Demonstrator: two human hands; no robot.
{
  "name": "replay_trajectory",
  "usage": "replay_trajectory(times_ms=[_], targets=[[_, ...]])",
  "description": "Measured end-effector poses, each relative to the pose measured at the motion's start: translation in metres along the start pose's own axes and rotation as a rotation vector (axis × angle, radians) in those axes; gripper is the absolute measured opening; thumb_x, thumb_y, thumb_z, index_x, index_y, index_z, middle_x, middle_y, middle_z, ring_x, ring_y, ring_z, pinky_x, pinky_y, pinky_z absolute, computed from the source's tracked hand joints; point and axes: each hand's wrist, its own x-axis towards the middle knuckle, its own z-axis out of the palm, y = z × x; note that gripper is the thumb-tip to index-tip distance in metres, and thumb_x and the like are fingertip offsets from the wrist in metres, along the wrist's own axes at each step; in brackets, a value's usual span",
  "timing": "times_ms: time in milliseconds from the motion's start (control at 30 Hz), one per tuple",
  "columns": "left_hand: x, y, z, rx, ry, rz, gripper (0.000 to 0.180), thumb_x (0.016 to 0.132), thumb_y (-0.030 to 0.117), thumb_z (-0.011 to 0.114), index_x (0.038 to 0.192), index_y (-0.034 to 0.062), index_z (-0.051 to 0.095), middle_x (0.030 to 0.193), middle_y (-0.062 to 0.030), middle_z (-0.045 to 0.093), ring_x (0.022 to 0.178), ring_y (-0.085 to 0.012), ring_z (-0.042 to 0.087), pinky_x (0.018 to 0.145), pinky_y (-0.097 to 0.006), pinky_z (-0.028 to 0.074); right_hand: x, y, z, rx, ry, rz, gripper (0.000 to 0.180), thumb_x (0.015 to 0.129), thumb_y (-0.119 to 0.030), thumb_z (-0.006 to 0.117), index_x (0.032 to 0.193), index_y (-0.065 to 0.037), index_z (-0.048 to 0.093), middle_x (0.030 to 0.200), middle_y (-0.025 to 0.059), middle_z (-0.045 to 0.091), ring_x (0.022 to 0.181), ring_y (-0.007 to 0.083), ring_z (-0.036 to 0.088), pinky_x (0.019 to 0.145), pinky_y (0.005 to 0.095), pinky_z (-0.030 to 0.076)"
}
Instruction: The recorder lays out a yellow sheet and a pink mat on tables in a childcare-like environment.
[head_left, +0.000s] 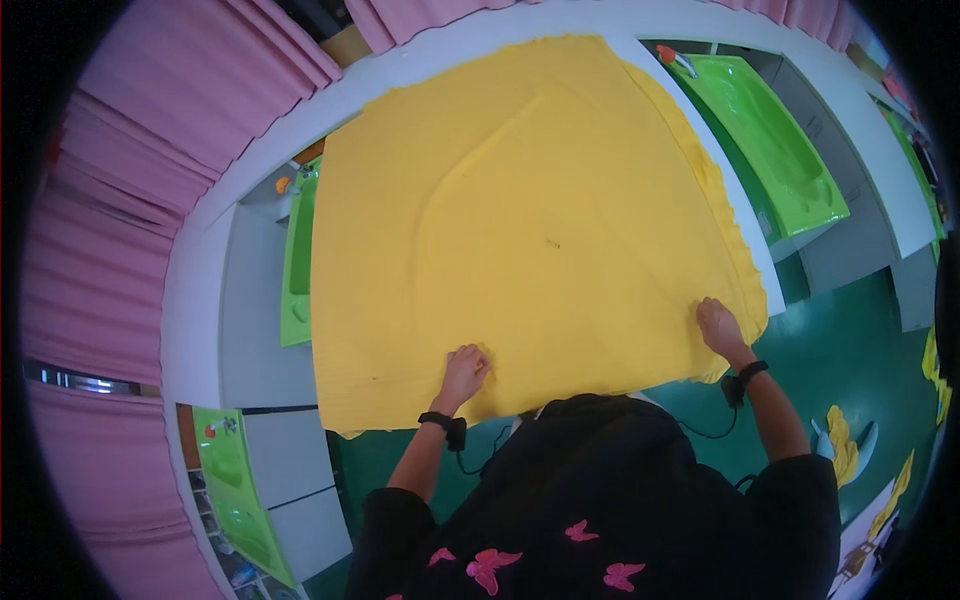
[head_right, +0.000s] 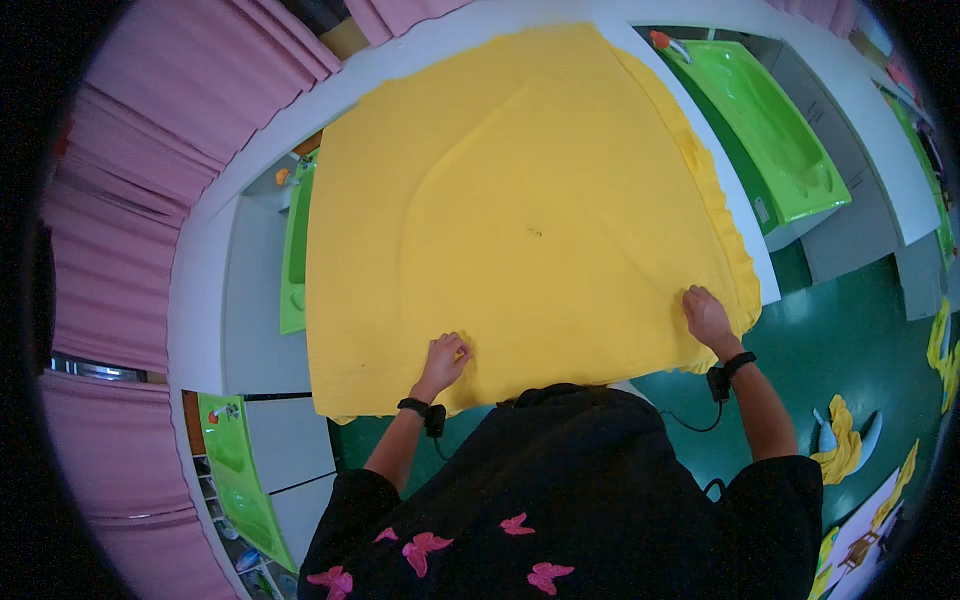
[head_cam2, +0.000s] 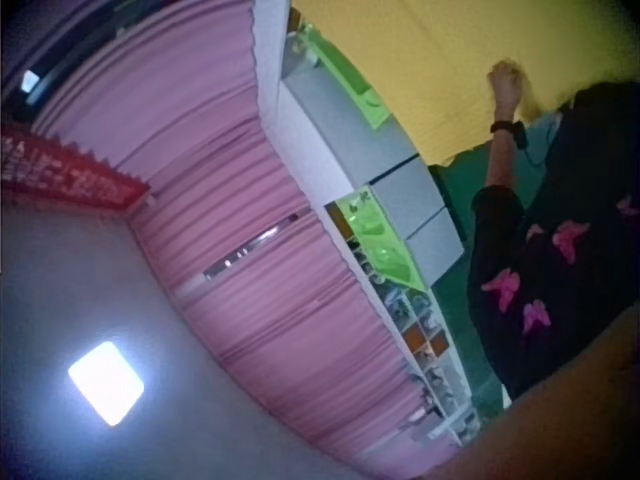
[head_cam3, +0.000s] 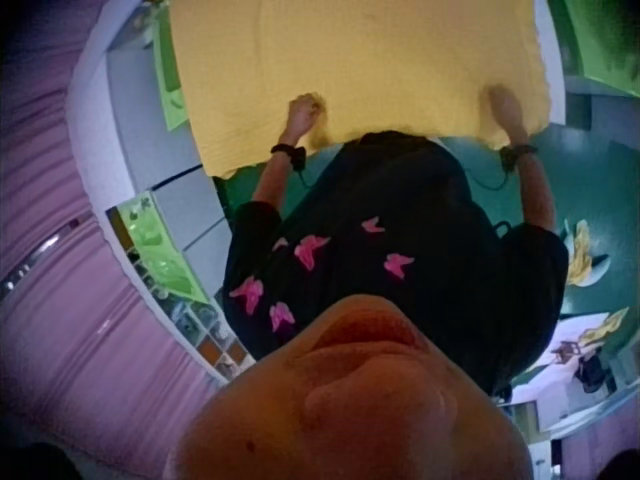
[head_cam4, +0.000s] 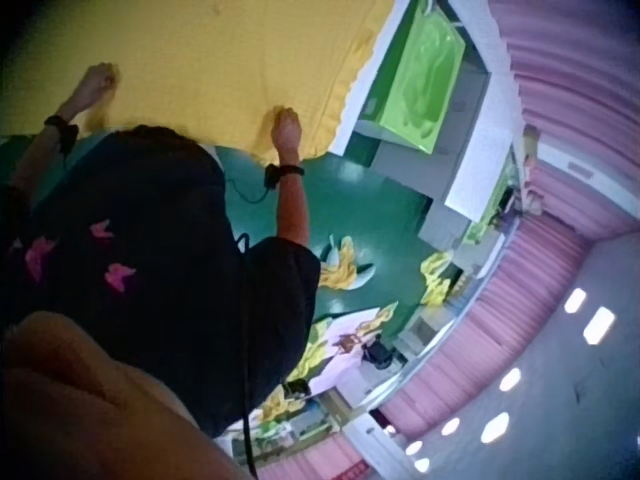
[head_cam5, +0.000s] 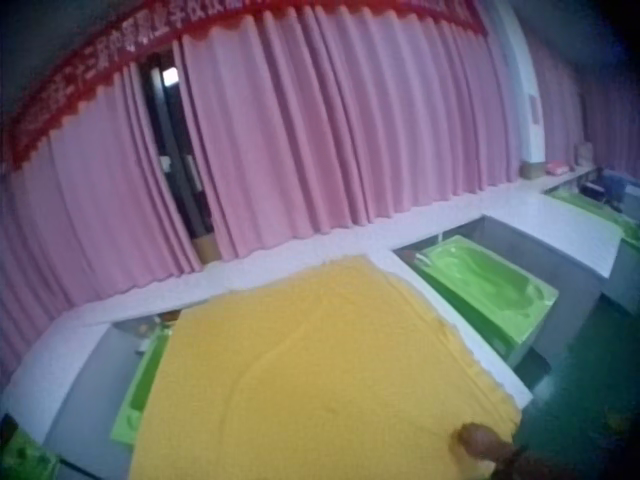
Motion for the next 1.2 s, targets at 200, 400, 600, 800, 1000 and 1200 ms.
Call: replay_trajectory(times_ms=[200,400,600,800,1000,1200], targets=[[-0.002,-0.004,-0.004,-0.141,-0.041,-0.002,0.009,0.075,0.010,0.065,0.074,0.0074,0.057,0.084,-0.0089,0.056,0.087,-0.0288,0.055,0.075,-0.042,0.042,0.000,0.000,-0.005,-0.004,-0.042,-0.013,0.011,0.074,-0.004,0.055,0.080,0.001,0.046,0.077,0.0188,0.049,0.079,0.0378,0.051,0.070,0.0458,0.045],[0.002,0.007,-0.015,-0.208,-0.083,0.088,0.008,0.074,0.006,0.064,0.074,0.0060,0.056,0.077,-0.0098,0.056,0.077,-0.0300,0.056,0.067,-0.041,0.045,0.000,0.007,-0.018,-0.107,-0.113,-0.084,0.014,0.069,-0.003,0.055,0.079,0.001,0.046,0.077,0.0180,0.048,0.077,0.0374,0.051,0.070,0.0462,0.045],[-0.002,0.006,-0.012,-0.307,-0.086,0.053,0.008,0.075,0.006,0.064,0.074,0.0063,0.056,0.076,-0.0092,0.055,0.078,-0.0292,0.056,0.067,-0.041,0.045,-0.005,-0.004,-0.026,0.007,-0.121,-0.035,0.014,0.071,-0.004,0.056,0.080,0.001,0.046,0.078,0.0180,0.048,0.078,0.0376,0.051,0.070,0.0465,0.045],[-0.006,0.031,-0.004,0.001,-0.001,0.019,0.029,0.074,0.027,0.073,0.089,0.0077,0.057,0.094,-0.0079,0.054,0.096,-0.0290,0.053,0.083,-0.042,0.041,-0.007,0.011,0.004,-0.059,-0.035,0.015,0.018,0.071,-0.004,0.061,0.083,0.000,0.048,0.082,0.0158,0.050,0.083,0.0370,0.051,0.073,0.0465,0.045],[0.015,0.065,0.020,0.035,0.062,0.180,0.022,0.081,0.023,0.066,0.091,0.0063,0.057,0.091,-0.0080,0.054,0.095,-0.0283,0.052,0.083,-0.041,0.041,0.001,-0.053,0.002,0.030,0.067,-0.124,0.027,0.074,-0.011,0.068,0.097,-0.002,0.057,0.097,0.0134,0.056,0.098,0.0341,0.052,0.085,0.0434,0.044],[0.022,0.067,0.029,0.023,-0.047,0.174,0.012,0.083,0.015,0.060,0.085,0.0050,0.054,0.087,-0.0099,0.055,0.091,-0.0275,0.053,0.081,-0.039,0.043,0.002,-0.036,0.026,0.023,-0.025,-0.036,0.012,0.078,-0.005,0.062,0.089,-0.002,0.056,0.092,0.0122,0.055,0.089,0.0322,0.052,0.079,0.0418,0.044]])
